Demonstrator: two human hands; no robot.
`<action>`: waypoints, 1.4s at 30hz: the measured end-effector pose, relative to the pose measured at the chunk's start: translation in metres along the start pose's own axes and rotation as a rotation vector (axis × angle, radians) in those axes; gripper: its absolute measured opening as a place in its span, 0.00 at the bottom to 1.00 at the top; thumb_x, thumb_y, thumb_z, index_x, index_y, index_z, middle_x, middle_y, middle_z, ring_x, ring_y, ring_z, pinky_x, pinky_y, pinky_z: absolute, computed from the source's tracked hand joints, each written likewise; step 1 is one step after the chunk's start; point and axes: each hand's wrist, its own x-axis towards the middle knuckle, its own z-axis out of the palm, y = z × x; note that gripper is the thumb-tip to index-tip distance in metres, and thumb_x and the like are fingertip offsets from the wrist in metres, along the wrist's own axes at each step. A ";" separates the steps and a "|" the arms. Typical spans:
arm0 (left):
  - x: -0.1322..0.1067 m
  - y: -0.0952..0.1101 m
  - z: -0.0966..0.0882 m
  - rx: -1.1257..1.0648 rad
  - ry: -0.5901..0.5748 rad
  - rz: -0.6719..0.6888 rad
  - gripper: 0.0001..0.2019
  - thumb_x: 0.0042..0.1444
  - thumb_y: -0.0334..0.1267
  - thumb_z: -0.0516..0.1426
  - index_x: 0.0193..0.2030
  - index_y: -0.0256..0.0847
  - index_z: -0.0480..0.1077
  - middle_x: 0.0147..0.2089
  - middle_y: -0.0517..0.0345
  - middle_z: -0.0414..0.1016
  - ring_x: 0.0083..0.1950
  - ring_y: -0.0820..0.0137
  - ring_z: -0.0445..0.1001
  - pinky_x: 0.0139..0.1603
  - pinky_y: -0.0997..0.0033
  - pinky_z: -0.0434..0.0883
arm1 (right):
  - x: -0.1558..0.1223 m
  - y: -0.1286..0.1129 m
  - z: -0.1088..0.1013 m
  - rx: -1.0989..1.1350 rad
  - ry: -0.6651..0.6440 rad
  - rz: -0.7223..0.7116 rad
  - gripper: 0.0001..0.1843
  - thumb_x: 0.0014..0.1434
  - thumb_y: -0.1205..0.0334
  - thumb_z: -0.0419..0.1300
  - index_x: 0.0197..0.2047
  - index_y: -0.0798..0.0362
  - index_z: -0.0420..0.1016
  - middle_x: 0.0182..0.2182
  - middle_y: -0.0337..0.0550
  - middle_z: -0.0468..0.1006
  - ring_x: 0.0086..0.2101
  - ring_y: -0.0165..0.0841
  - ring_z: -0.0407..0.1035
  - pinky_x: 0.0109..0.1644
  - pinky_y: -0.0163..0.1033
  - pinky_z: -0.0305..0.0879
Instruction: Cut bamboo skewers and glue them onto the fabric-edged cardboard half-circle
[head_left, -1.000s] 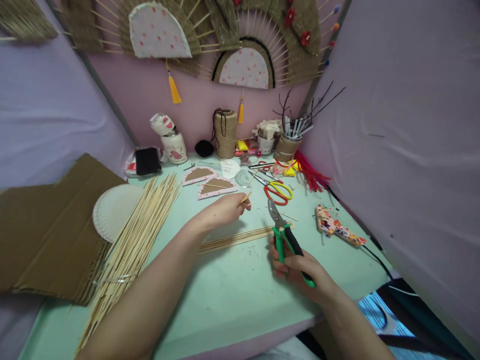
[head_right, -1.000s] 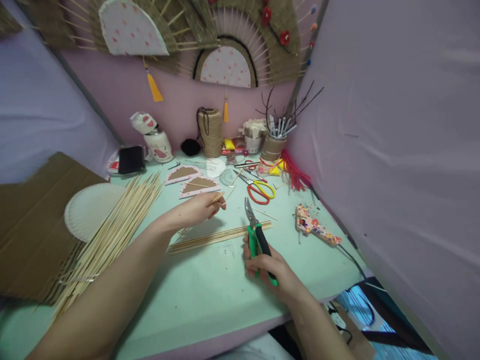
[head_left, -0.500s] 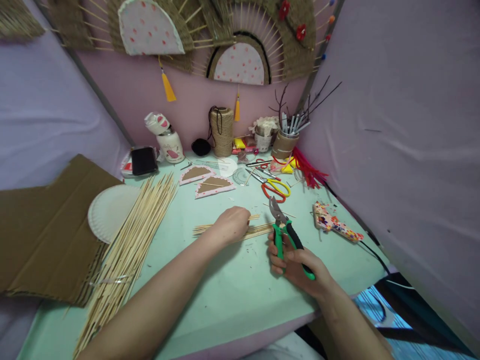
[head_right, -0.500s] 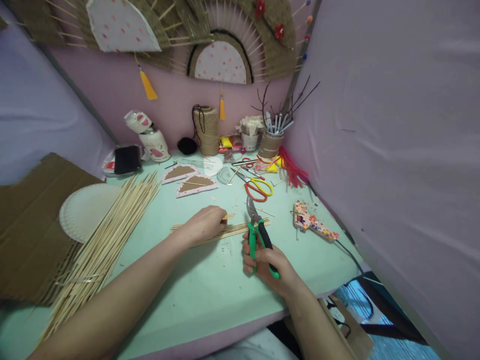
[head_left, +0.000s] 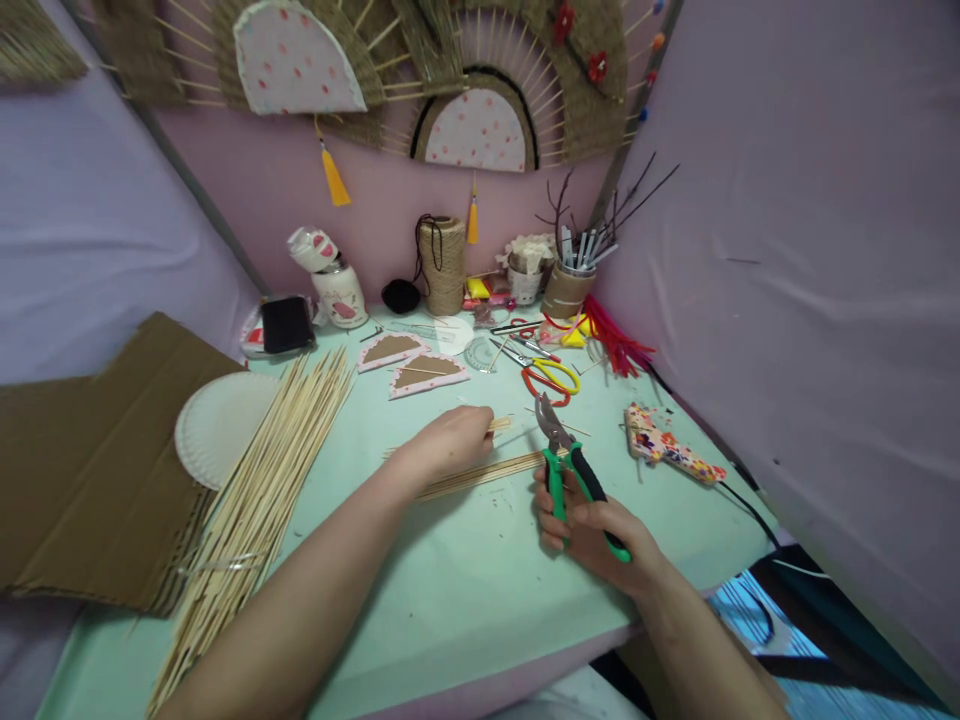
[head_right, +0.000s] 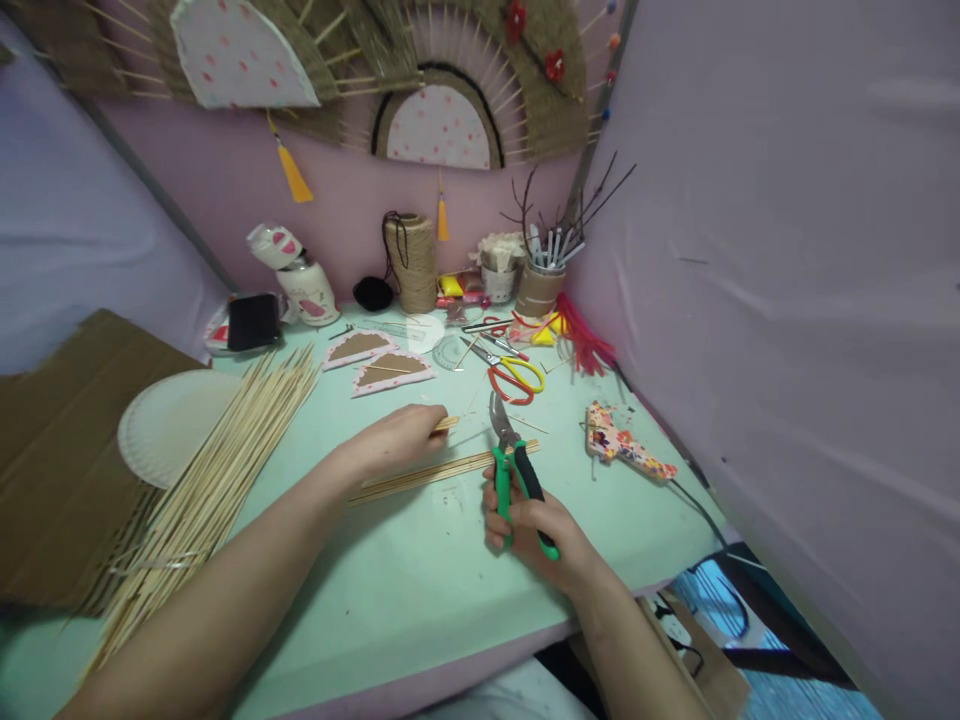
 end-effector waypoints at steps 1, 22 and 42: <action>0.001 -0.004 -0.003 -0.033 0.020 0.004 0.08 0.53 0.34 0.49 0.35 0.39 0.68 0.37 0.49 0.74 0.38 0.63 0.71 0.34 0.69 0.63 | 0.000 -0.001 0.001 -0.006 0.000 0.002 0.22 0.46 0.62 0.58 0.47 0.46 0.70 0.35 0.41 0.64 0.28 0.31 0.54 0.35 0.40 0.55; -0.006 -0.013 -0.034 -0.308 0.126 0.009 0.14 0.52 0.28 0.46 0.41 0.38 0.70 0.40 0.56 0.75 0.39 0.69 0.71 0.42 0.72 0.66 | -0.004 -0.010 0.029 -0.526 -0.012 0.008 0.15 0.50 0.62 0.58 0.44 0.51 0.68 0.35 0.41 0.70 0.38 0.36 0.61 0.45 0.43 0.54; -0.005 -0.006 -0.026 -0.329 0.056 0.070 0.15 0.53 0.30 0.46 0.42 0.41 0.71 0.44 0.57 0.77 0.43 0.68 0.72 0.41 0.72 0.66 | -0.001 -0.009 0.039 -0.513 0.042 0.023 0.20 0.47 0.62 0.58 0.46 0.51 0.66 0.37 0.41 0.70 0.38 0.36 0.62 0.46 0.43 0.55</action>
